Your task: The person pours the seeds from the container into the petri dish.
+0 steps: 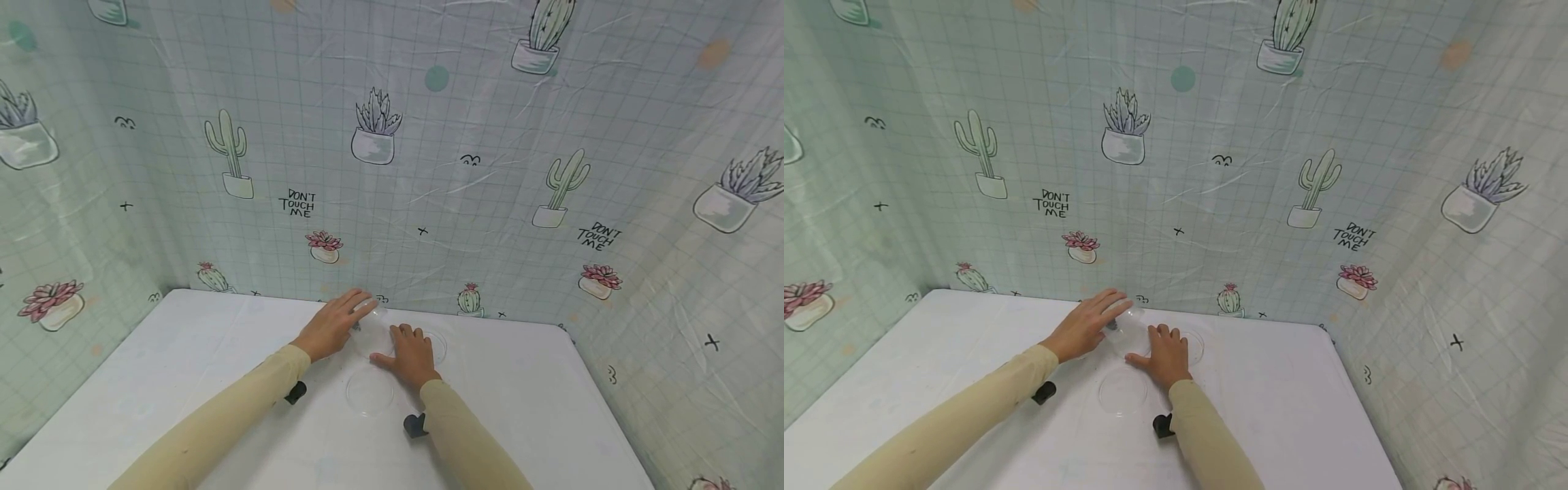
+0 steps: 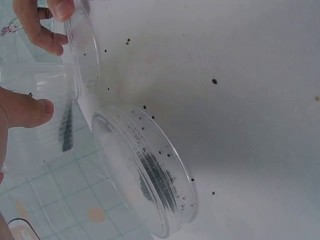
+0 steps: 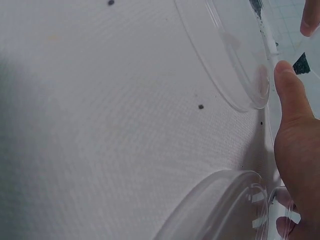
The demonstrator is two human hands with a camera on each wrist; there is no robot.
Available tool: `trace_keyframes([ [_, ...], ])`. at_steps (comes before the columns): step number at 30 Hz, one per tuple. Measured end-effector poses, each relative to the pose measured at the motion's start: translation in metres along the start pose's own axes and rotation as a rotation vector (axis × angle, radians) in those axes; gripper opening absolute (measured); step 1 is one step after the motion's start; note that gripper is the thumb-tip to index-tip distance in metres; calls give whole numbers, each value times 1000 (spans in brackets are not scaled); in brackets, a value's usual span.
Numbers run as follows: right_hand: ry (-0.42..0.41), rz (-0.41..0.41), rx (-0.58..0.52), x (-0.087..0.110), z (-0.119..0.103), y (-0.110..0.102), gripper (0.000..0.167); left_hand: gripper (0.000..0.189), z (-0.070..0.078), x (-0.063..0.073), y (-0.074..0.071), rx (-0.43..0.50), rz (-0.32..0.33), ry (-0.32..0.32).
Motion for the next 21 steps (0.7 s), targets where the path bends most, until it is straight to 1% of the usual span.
trace_keyframes([
  [6,-5,7,-10,1,-1,-4,85,88,1,0,1,-10,-5,14],
  [12,-6,8,-4,1,-1,-5,84,84,5,-1,-1,-17,-1,49],
  [17,-3,6,-1,1,-2,-5,85,82,7,-1,0,-27,-32,49],
  [21,-2,8,-1,1,-2,-4,85,79,8,-2,0,-27,-36,49],
])
Point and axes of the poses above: each hand's wrist, its own x-axis away from the middle knuckle, its own y-axis out of the palm, z = x × y, the point moved 4 cm from there along -x, towards the middle knuckle, and after that the axes turned 13 degrees about z, right-handed, at the moved point
